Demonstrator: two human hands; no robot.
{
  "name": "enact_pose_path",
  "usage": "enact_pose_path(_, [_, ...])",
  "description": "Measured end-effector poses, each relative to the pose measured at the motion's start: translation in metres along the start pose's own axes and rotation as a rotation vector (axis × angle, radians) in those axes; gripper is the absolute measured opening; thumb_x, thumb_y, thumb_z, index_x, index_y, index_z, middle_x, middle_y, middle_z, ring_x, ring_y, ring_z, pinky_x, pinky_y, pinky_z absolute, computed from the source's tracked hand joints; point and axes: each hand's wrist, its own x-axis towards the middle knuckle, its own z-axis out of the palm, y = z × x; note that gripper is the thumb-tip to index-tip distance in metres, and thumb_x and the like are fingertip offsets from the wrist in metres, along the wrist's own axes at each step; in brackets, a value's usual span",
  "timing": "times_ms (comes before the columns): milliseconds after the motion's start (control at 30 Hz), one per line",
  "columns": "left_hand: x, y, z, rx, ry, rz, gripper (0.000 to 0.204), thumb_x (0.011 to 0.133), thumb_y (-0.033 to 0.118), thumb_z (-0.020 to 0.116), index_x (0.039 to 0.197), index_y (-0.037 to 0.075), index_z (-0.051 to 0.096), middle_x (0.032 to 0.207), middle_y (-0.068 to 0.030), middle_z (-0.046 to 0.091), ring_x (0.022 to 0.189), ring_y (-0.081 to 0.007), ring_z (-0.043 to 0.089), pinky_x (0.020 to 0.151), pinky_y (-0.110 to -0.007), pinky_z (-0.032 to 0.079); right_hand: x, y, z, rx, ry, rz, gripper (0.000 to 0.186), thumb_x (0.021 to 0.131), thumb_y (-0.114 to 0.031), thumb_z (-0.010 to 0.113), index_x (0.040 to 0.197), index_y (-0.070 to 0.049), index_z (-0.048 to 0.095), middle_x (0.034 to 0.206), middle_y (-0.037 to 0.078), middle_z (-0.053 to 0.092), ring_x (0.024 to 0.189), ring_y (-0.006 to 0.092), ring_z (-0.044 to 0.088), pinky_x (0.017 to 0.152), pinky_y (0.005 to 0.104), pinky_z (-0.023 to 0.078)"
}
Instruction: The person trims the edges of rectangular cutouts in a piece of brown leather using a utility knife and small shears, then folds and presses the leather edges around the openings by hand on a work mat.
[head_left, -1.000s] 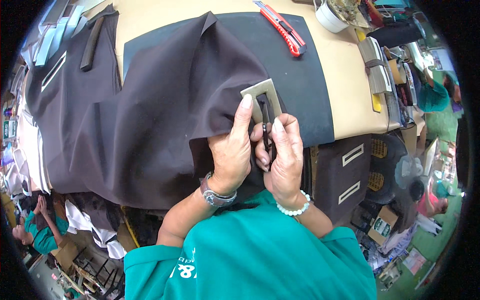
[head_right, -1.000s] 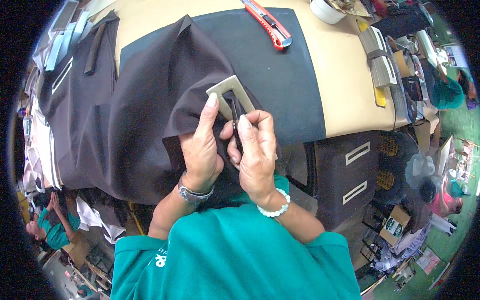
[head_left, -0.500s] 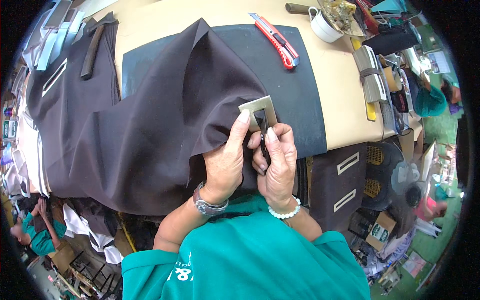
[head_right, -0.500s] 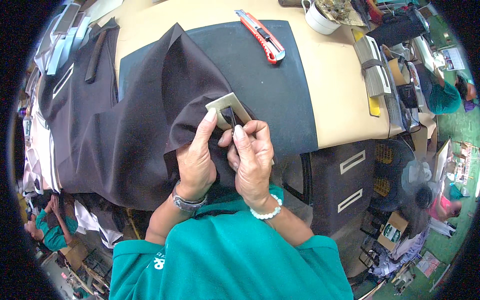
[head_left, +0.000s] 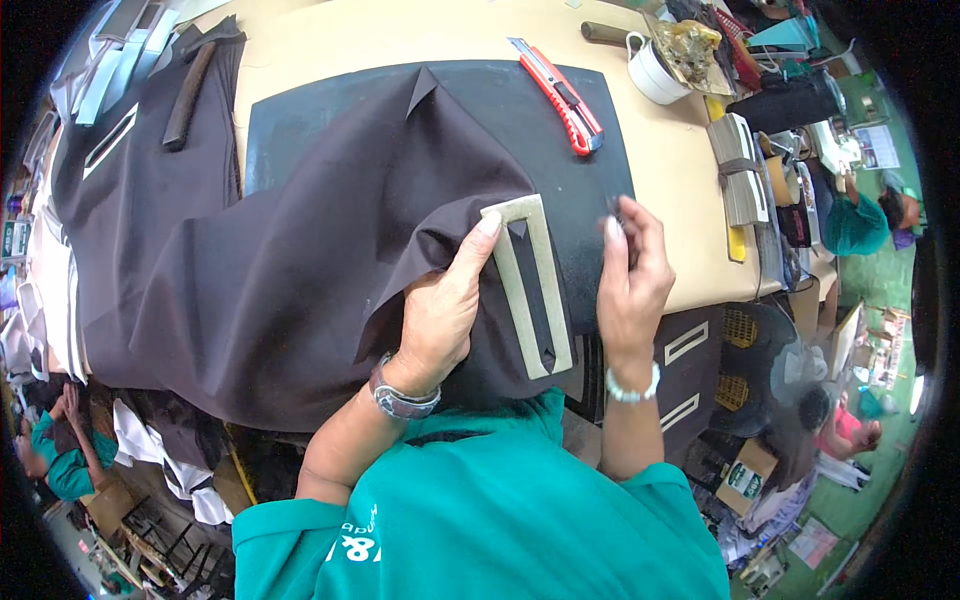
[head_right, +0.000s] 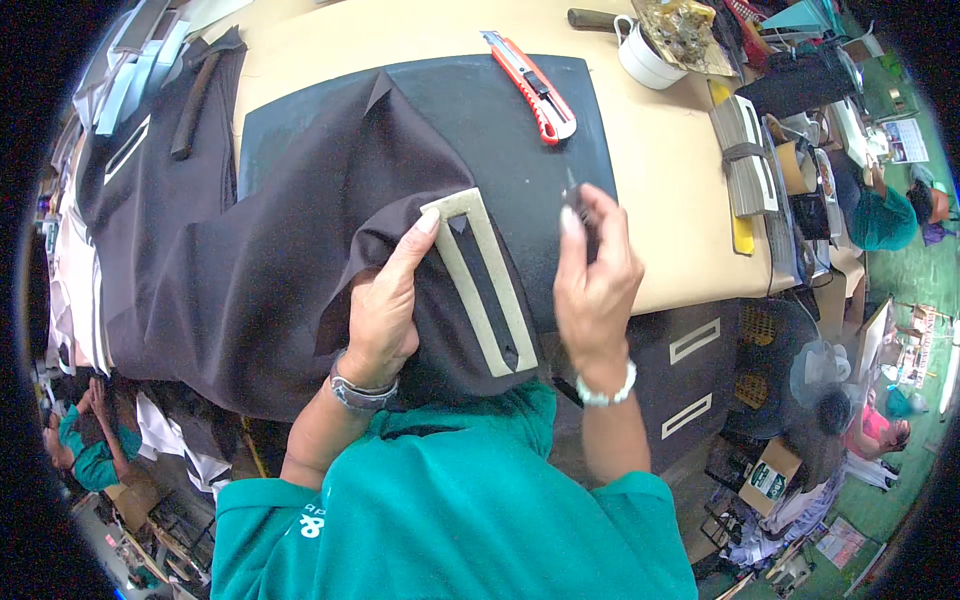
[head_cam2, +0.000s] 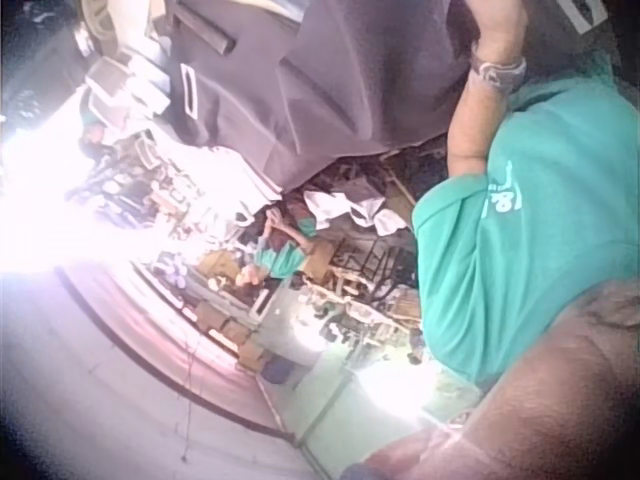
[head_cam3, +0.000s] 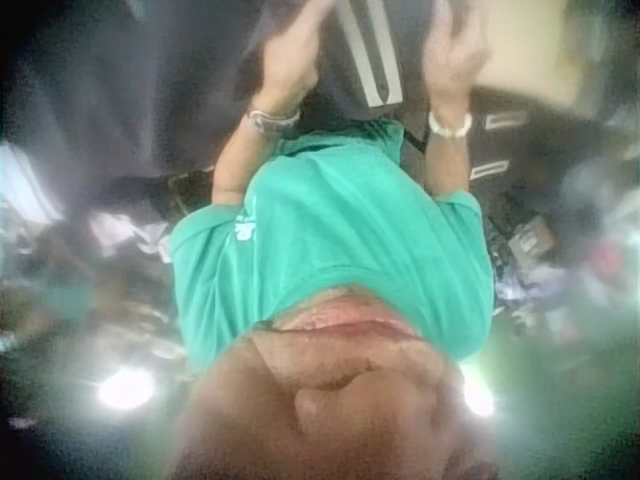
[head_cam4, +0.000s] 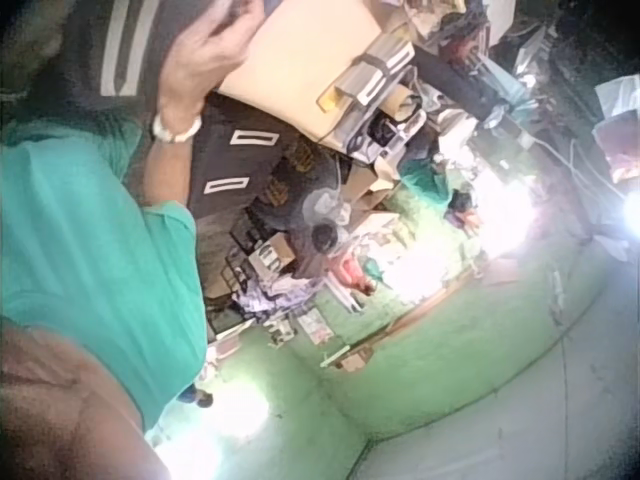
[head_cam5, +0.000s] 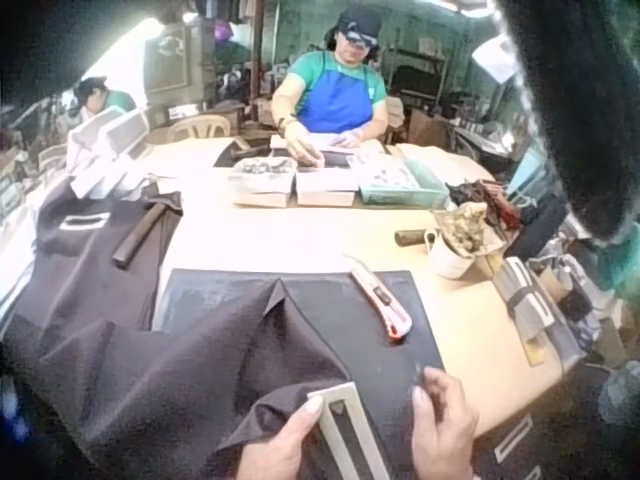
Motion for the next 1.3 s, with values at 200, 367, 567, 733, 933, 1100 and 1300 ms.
enact_pose_path(200, [0.003, -0.007, -0.005, 0.077, -0.012, 0.060, 0.027, 0.091, 0.022, 0.058, 0.101, -0.002, 0.065, 0.094, -0.0012, 0.064, 0.083, -0.0044, 0.057, 0.072, -0.020, 0.045, 0.034, 0.026, 0.004, -0.464, -0.022, -0.351, 0.026, 0.076, -0.007, 0.063, 0.101, 0.002, 0.062, 0.114, 0.020, 0.053, 0.110, 0.0354, 0.048, 0.094, 0.0432, 0.039])
enact_pose_path(367, [0.003, -0.006, -0.009, 0.092, -0.047, 0.024, 0.023, 0.091, 0.013, 0.054, 0.108, -0.002, 0.061, 0.106, -0.0096, 0.064, 0.095, -0.0158, 0.061, 0.086, -0.027, 0.048, 0.034, -0.033, -0.009, -0.151, -0.292, -0.688, 0.036, 0.065, -0.014, 0.070, 0.100, -0.007, 0.064, 0.115, 0.012, 0.056, 0.111, 0.0311, 0.049, 0.096, 0.0427, 0.038])
enact_pose_path(567, [-0.001, -0.003, -0.005, 0.287, -0.050, 0.133, 0.021, 0.090, 0.010, 0.055, 0.106, -0.002, 0.062, 0.104, -0.0091, 0.064, 0.095, -0.0142, 0.061, 0.084, -0.026, 0.048, 0.043, -0.033, 0.002, -0.188, -0.346, -0.923, 0.019, 0.065, -0.012, 0.072, 0.081, -0.008, 0.064, 0.098, 0.004, 0.061, 0.099, 0.0235, 0.055, 0.090, 0.0394, 0.041])
enact_pose_path(733, [-0.001, -0.002, -0.006, 0.205, -0.104, 0.111, 0.022, 0.090, 0.015, 0.058, 0.103, -0.002, 0.064, 0.098, -0.0050, 0.066, 0.088, -0.0087, 0.060, 0.077, -0.023, 0.048, 0.052, -0.036, 0.006, -0.091, -0.378, -0.918, 0.012, 0.067, -0.008, 0.071, 0.076, -0.007, 0.062, 0.081, 0.003, 0.062, 0.086, 0.0201, 0.059, 0.084, 0.0380, 0.043])
enact_pose_path(933, [-0.010, 0.011, 0.002, 0.207, -0.130, -0.065, 0.018, 0.087, 0.014, 0.061, 0.099, 0.001, 0.065, 0.094, -0.0057, 0.067, 0.083, -0.0122, 0.063, 0.077, -0.026, 0.049, 0.053, -0.029, 0.006, 0.045, -0.422, -0.764, 0.009, 0.072, -0.003, 0.068, 0.078, -0.002, 0.061, 0.069, 0.007, 0.059, 0.067, 0.0223, 0.060, 0.068, 0.0342, 0.047])
enact_pose_path(1100, [-0.006, 0.012, -0.002, 0.189, -0.169, -0.127, 0.019, 0.087, 0.014, 0.060, 0.099, -0.001, 0.064, 0.094, -0.0065, 0.066, 0.083, -0.0128, 0.063, 0.077, -0.026, 0.049, 0.045, -0.033, 0.000, 0.267, -0.525, -0.185, 0.014, 0.080, -0.003, 0.062, 0.092, 0.002, 0.062, 0.067, 0.008, 0.059, 0.061, 0.0174, 0.061, 0.061, 0.0274, 0.048])
enact_pose_path(1300, [-0.008, 0.008, -0.006, 0.136, -0.140, -0.074, 0.019, 0.087, 0.014, 0.061, 0.099, 0.000, 0.065, 0.095, -0.0054, 0.065, 0.084, -0.0106, 0.060, 0.077, -0.024, 0.047, 0.051, -0.038, -0.009, 0.249, -0.707, -0.316, 0.041, 0.071, -0.009, 0.072, 0.109, 0.002, 0.059, 0.074, 0.004, 0.061, 0.072, 0.0121, 0.060, 0.074, 0.0255, 0.047])
